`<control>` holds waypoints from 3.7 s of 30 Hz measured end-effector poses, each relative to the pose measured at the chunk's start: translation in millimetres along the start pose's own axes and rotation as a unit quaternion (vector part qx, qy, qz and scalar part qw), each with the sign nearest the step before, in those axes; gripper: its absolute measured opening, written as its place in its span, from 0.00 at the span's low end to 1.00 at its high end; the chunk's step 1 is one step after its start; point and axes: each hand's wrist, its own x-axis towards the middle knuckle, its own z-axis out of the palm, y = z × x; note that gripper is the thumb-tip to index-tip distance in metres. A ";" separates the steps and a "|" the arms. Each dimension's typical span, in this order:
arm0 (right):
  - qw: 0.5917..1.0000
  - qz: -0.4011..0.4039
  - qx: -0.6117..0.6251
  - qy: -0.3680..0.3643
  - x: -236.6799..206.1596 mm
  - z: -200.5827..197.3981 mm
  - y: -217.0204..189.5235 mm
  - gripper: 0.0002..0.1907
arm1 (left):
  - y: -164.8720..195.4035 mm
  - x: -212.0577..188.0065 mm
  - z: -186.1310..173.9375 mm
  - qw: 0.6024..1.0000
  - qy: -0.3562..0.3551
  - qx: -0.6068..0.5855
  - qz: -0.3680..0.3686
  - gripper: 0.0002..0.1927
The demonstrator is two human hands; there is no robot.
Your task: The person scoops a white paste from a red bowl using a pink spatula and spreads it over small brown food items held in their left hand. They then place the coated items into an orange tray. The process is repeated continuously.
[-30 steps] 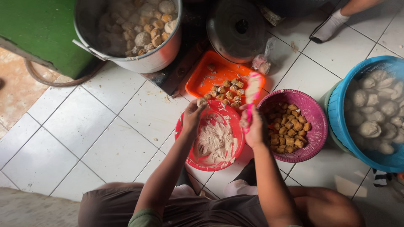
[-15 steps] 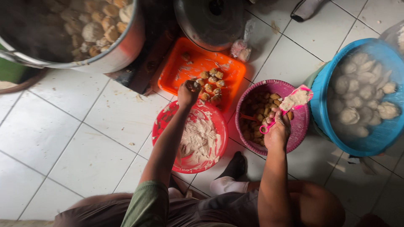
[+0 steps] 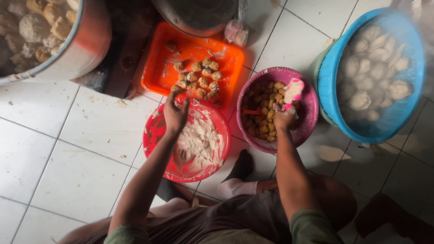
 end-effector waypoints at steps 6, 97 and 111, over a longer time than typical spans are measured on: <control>0.975 -0.177 0.132 -0.028 -2.2 26.1 -16.5 0.17 | 1.8 -79.8 -1.8 0.997 -0.066 0.024 0.026 0.17; 0.742 -0.105 0.480 -0.456 -177.6 -39.6 -185.7 0.10 | 90.5 -116.0 -58.4 0.760 -0.112 -0.614 -0.182 0.12; 0.697 -0.007 0.465 -0.546 -194.5 -65.9 -190.7 0.24 | 74.5 -81.5 -55.1 0.832 0.045 -0.525 -0.172 0.07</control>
